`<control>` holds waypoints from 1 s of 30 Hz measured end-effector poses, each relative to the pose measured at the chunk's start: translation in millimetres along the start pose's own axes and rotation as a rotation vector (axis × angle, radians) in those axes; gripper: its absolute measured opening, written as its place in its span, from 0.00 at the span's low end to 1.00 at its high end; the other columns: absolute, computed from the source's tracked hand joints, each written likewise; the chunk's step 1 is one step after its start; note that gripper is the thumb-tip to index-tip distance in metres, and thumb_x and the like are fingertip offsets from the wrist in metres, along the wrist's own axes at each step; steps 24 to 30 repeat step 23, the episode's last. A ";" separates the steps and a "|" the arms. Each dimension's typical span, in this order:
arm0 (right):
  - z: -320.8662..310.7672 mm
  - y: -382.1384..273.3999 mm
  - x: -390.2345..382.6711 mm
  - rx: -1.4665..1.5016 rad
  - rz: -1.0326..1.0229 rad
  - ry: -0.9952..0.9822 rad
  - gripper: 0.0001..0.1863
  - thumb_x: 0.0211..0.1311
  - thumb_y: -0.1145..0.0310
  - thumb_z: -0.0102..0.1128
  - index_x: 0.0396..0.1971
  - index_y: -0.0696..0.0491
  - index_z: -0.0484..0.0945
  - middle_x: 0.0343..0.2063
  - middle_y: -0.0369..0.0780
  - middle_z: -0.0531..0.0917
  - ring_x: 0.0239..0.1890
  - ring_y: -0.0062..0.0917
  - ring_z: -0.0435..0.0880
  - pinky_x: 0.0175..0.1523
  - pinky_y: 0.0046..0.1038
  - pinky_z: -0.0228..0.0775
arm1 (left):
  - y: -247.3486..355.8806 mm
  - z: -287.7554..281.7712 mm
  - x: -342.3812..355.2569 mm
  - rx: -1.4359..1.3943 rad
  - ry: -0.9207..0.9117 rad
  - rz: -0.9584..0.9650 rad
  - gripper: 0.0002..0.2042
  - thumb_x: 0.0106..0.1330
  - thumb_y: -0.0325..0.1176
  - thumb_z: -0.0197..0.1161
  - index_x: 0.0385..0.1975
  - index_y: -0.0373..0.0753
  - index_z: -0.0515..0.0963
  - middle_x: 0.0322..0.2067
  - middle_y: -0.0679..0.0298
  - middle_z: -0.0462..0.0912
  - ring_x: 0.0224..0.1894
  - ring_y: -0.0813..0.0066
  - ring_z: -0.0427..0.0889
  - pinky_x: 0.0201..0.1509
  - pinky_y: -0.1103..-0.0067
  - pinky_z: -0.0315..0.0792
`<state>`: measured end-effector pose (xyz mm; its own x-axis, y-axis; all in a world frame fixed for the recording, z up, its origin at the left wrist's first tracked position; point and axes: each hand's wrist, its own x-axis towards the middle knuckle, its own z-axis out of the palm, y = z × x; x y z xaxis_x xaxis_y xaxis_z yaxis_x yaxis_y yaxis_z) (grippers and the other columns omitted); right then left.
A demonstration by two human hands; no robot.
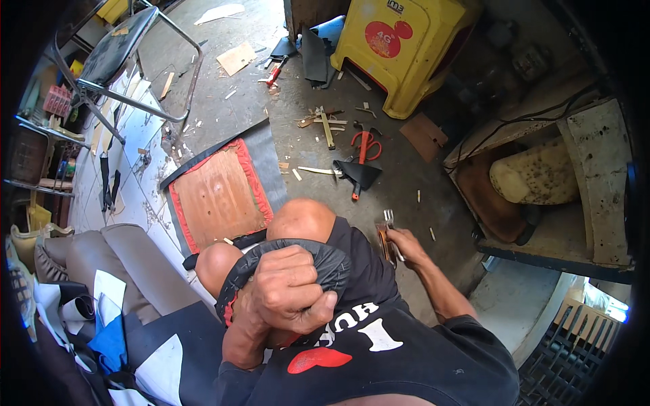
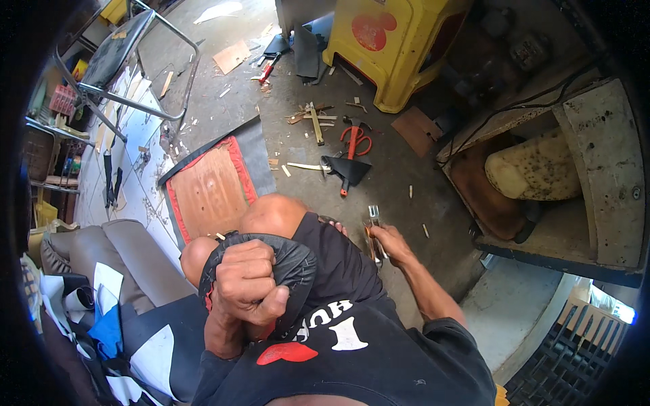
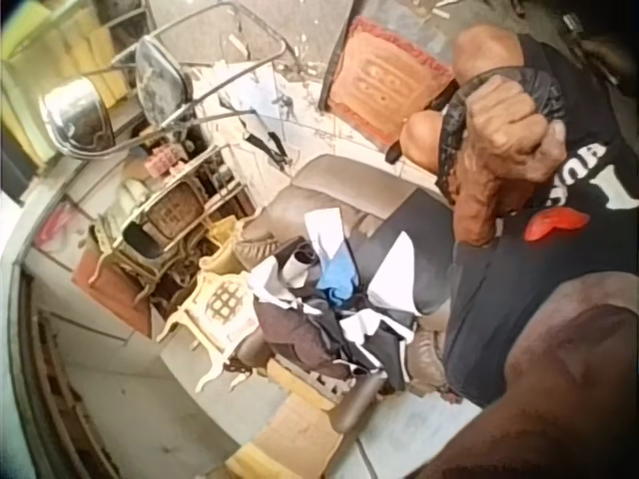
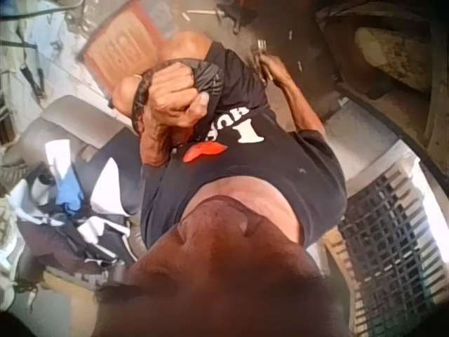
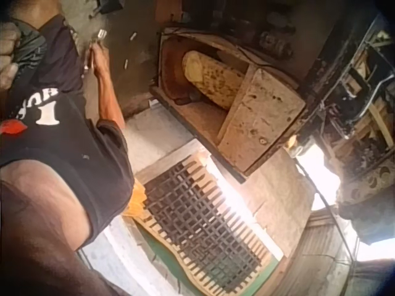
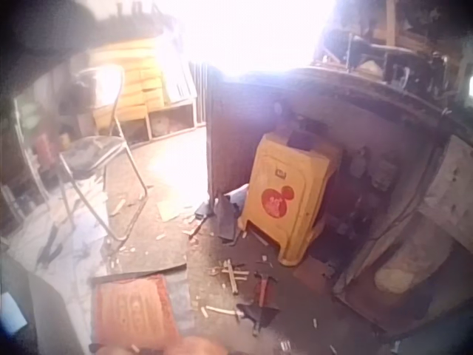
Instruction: The person stretches black fabric over a wooden seat base and secures it by hand using a manual stapler.
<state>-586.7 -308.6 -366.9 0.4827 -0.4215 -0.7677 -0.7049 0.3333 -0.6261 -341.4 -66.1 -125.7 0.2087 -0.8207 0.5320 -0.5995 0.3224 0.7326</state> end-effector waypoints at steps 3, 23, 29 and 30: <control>-15.7 -111.5 -72.6 -0.478 -0.509 -0.196 0.21 0.60 0.64 0.57 0.49 0.60 0.79 0.33 0.45 0.82 0.36 0.35 0.81 0.43 0.37 0.73 | 2.3 1.6 -1.7 0.003 -0.020 0.005 0.16 0.49 0.28 0.68 0.08 0.35 0.66 0.12 0.64 0.65 0.14 0.65 0.70 0.26 0.71 0.72; 48.6 -321.6 -141.8 -1.762 -1.325 -0.694 0.08 0.62 0.64 0.58 0.36 0.52 0.78 0.20 0.41 0.84 0.26 0.40 0.90 0.28 0.42 0.81 | -1.4 0.5 -0.2 0.059 -0.069 0.033 0.18 0.51 0.29 0.71 0.06 0.39 0.67 0.12 0.65 0.70 0.15 0.68 0.74 0.26 0.73 0.76; 48.6 -321.6 -141.8 -1.762 -1.325 -0.694 0.08 0.62 0.64 0.58 0.36 0.52 0.78 0.20 0.41 0.84 0.26 0.40 0.90 0.28 0.42 0.81 | -1.4 0.5 -0.2 0.059 -0.069 0.033 0.18 0.51 0.29 0.71 0.06 0.39 0.67 0.12 0.65 0.70 0.15 0.68 0.74 0.26 0.73 0.76; 48.6 -321.6 -141.8 -1.762 -1.325 -0.694 0.08 0.62 0.64 0.58 0.36 0.52 0.78 0.20 0.41 0.84 0.26 0.40 0.90 0.28 0.42 0.81 | -1.4 0.5 -0.2 0.059 -0.069 0.033 0.18 0.51 0.29 0.71 0.06 0.39 0.67 0.12 0.65 0.70 0.15 0.68 0.74 0.26 0.73 0.76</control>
